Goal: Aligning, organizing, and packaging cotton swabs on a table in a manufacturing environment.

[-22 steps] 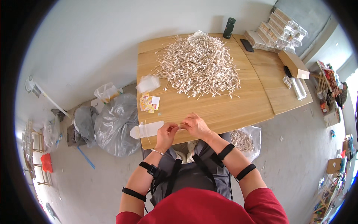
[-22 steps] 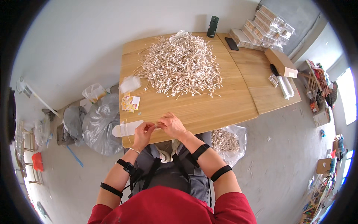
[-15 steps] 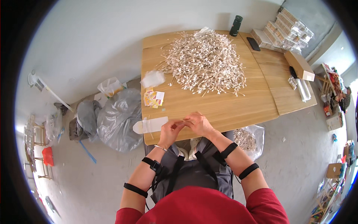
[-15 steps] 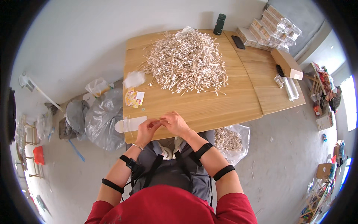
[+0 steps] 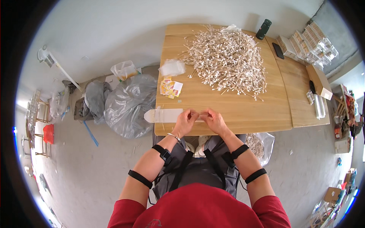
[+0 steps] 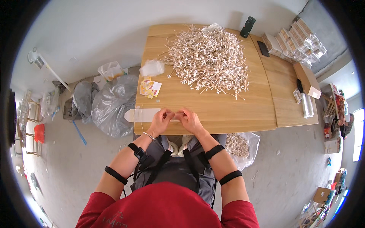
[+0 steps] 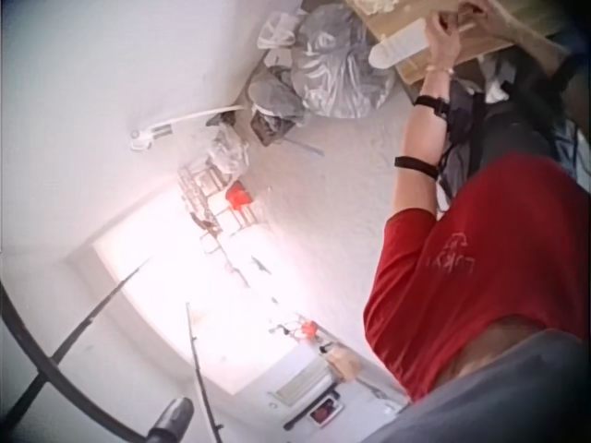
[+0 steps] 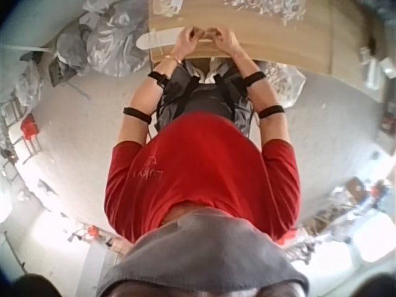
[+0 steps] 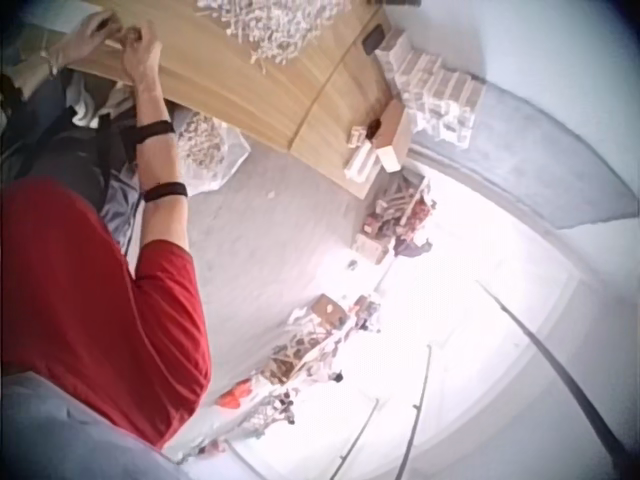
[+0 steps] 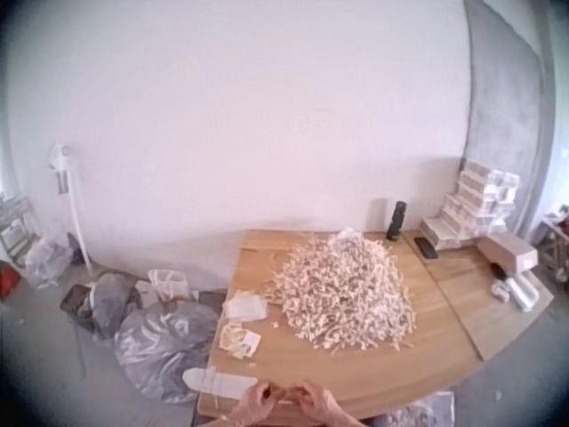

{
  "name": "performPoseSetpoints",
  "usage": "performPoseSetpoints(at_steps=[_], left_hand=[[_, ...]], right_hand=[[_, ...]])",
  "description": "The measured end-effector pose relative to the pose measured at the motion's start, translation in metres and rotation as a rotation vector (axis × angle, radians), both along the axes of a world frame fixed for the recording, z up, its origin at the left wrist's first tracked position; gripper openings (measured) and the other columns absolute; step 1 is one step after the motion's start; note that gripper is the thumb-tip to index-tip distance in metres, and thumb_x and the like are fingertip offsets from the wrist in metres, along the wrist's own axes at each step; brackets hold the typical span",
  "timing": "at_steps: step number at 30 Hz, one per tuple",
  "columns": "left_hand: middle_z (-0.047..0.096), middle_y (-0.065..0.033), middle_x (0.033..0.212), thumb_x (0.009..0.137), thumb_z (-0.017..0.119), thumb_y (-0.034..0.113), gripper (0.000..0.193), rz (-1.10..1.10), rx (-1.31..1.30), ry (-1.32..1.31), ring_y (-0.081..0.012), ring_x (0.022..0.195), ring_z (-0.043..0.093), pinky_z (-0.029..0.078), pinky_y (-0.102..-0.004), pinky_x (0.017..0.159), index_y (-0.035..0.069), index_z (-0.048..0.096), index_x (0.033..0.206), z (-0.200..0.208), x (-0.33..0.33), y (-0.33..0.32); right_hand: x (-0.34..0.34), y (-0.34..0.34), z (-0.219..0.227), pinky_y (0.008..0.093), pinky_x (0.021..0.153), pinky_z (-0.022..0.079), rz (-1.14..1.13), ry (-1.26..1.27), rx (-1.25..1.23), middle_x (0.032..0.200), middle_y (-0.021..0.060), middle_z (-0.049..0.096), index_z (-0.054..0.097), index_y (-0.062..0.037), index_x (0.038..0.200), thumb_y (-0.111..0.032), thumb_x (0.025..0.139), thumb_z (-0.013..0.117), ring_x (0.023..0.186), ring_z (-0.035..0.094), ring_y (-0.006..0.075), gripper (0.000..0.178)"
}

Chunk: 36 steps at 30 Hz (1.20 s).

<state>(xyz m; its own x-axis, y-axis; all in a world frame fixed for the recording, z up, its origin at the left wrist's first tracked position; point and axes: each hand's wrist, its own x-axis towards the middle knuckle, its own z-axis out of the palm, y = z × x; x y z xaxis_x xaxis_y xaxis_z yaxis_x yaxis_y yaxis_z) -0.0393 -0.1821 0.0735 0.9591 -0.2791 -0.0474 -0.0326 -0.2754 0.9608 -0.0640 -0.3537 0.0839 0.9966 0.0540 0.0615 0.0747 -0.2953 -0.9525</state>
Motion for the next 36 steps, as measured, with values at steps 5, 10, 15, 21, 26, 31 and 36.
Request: performPoseSetpoints(at_steps=[5,10,15,21,26,31,36], left_hand=[[0.058,0.0006,0.079,0.091,0.062,0.019,0.021,-0.047,-0.105,0.046,-0.0057,0.072,0.053,0.043,-0.0215,0.063,-0.001,0.058,0.098,-0.002,-0.005,0.001],[0.064,-0.0055,0.084,0.088,0.065,0.021,0.027,-0.111,-0.304,0.24,-0.0111,0.077,0.063,0.052,-0.0253,0.071,-0.002,0.059,0.1,0.014,-0.01,0.0],[0.065,-0.0073,0.087,0.088,0.063,0.019,0.023,-0.07,-0.307,0.529,-0.0144,0.075,0.066,0.056,-0.0282,0.066,-0.001,0.06,0.098,0.034,-0.006,0.001],[0.064,-0.0067,0.085,0.089,0.062,0.022,0.022,-0.059,-0.348,0.555,-0.0154,0.073,0.066,0.056,-0.0291,0.064,0.0,0.059,0.093,0.045,-0.009,-0.001],[0.065,-0.0074,0.083,0.087,0.065,0.022,0.026,0.008,-0.389,0.458,-0.0134,0.072,0.065,0.055,-0.0263,0.066,-0.003,0.061,0.094,0.038,-0.009,0.001],[0.07,-0.0072,0.089,0.085,0.068,0.007,0.022,-0.06,-0.091,0.057,-0.009,0.08,0.064,0.052,-0.0226,0.072,-0.002,0.067,0.104,0.03,-0.009,0.003],[0.07,-0.0071,0.088,0.084,0.069,0.007,0.017,-0.02,0.029,-0.009,-0.0085,0.082,0.064,0.052,-0.0224,0.073,-0.002,0.069,0.099,0.011,-0.018,0.004]], right_hand=[[-0.003,-0.015,-0.028,0.0308,0.067,0.051,0.027,-0.048,-0.018,0.086,0.0111,0.069,0.064,0.0003,0.097,-0.008,0.082,0.067,0.074,0.066,0.0189,0.017],[0.003,-0.021,-0.017,0.0258,0.065,0.05,0.067,0.186,0.08,0.082,0.0047,0.068,0.065,0.0004,0.097,-0.009,0.083,0.068,0.069,0.062,0.0102,0.017],[0.004,-0.026,0.004,0.0231,0.06,0.048,0.057,0.575,0.45,0.077,-0.001,0.064,0.067,-0.0039,0.092,-0.022,0.089,0.063,0.063,0.057,0.0062,0.018],[0.004,-0.024,0.012,0.0229,0.059,0.048,0.096,0.517,0.401,0.075,-0.0014,0.063,0.067,-0.0044,0.091,-0.025,0.09,0.062,0.064,0.056,0.0059,0.022],[0.007,-0.021,0.019,0.0246,0.065,0.051,0.122,0.306,0.291,0.082,0.0014,0.067,0.068,-0.0003,0.097,-0.014,0.087,0.066,0.071,0.06,0.0072,0.017],[0.002,-0.021,0.016,0.0252,0.07,0.052,0.134,0.109,0.079,0.087,0.0054,0.071,0.068,0.0008,0.102,-0.005,0.081,0.071,0.077,0.064,0.0088,0.022],[-0.009,-0.01,0.003,0.0238,0.069,0.052,0.039,0.098,0.0,0.083,0.0094,0.071,0.07,-0.001,0.097,-0.007,0.079,0.073,0.076,0.064,0.0079,0.018]])
